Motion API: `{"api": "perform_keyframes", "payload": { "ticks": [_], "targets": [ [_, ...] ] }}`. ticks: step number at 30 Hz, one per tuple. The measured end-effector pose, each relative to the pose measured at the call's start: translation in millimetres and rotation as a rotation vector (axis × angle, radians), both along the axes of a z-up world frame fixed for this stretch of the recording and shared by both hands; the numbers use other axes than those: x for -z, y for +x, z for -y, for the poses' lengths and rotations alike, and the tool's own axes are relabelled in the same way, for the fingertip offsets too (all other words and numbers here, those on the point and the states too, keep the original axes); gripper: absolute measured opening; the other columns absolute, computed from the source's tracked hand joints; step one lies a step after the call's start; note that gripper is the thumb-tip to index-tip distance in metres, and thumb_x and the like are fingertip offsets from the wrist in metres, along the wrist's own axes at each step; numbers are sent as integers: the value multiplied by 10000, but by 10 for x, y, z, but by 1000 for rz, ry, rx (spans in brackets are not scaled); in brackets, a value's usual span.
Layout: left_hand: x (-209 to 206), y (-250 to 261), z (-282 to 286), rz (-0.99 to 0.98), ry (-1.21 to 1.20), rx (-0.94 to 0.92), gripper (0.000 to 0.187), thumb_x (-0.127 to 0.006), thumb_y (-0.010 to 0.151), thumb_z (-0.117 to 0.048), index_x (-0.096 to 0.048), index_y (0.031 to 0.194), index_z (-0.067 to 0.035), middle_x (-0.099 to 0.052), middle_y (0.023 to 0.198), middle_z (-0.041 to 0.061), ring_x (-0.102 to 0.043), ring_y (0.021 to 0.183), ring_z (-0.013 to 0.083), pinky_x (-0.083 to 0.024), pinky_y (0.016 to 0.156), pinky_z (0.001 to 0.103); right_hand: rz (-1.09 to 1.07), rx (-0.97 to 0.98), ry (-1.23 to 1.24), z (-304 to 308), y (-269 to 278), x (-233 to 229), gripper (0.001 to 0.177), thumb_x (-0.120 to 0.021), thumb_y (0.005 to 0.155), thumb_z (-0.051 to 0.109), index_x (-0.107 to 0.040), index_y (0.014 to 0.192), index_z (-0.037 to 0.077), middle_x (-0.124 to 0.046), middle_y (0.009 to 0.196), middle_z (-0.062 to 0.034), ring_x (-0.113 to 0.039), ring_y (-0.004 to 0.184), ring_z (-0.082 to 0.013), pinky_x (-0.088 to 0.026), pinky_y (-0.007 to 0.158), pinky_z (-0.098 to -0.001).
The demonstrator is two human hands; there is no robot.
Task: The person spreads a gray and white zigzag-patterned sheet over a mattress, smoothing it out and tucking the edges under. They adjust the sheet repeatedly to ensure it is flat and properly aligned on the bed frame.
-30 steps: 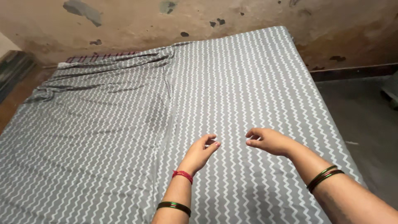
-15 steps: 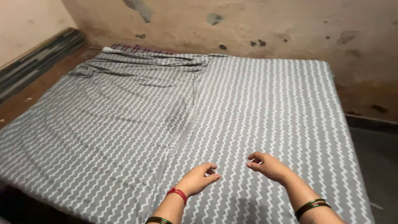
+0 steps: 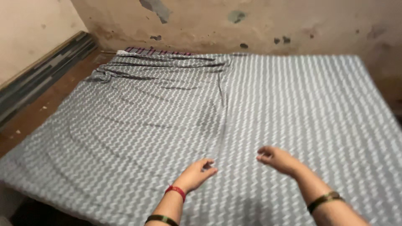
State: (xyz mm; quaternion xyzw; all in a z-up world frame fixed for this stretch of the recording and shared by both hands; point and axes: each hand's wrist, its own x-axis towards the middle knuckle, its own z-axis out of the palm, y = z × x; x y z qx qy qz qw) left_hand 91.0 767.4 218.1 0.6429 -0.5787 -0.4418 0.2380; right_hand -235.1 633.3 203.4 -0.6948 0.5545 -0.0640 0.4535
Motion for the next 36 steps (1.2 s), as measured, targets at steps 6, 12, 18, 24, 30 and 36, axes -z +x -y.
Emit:
{"api": "perform_keyframes", "payload": {
  "ticks": [6,12,18,24,30,36],
  "targets": [
    [-60,1392,-71,13,5,-3,549,-691,905,-382,-611,1366,-94,-740,1228,95,-707,1103,220,-559,944,352,-75,5,19,-366,1144,180,527,-663,917,446,-642,1321,108,-778,1177,-100,-746,1085,-226,-571,943,-384],
    [76,2160,-103,20,23,-44,542,-699,901,-377,-622,1356,-93,-749,1220,84,-710,1102,207,-554,958,339,-109,-23,89,-431,1829,340,508,-646,936,458,-655,1295,100,-792,1149,-98,-760,1046,-218,-584,913,-376],
    [71,2346,3,11,65,-22,539,-676,902,-380,-612,1354,-93,-744,1220,73,-719,1088,217,-561,946,345,-99,5,58,-196,2124,460,477,-681,922,425,-662,1266,95,-786,1119,-92,-768,969,-208,-601,863,-382],
    [170,2507,164,96,-4,-29,562,-712,895,-398,-621,1338,-66,-737,1207,111,-727,1099,220,-560,961,341,-28,-17,112,-3,2265,637,452,-670,928,413,-696,1230,77,-791,1091,-82,-767,942,-195,-589,843,-372],
    [126,2747,232,94,126,-34,561,-697,898,-389,-601,1368,-100,-735,1238,93,-696,1162,207,-539,985,345,-2,54,233,192,2349,682,450,-675,935,420,-680,1247,96,-768,1133,-84,-751,953,-185,-581,830,-365],
    [605,3500,566,136,57,47,548,-713,895,-397,-624,1343,-94,-723,1259,91,-701,1156,213,-544,982,343,-7,193,217,288,2747,764,435,-663,939,422,-709,1218,92,-784,1086,-96,-758,969,-191,-578,818,-369]
  ]
}}
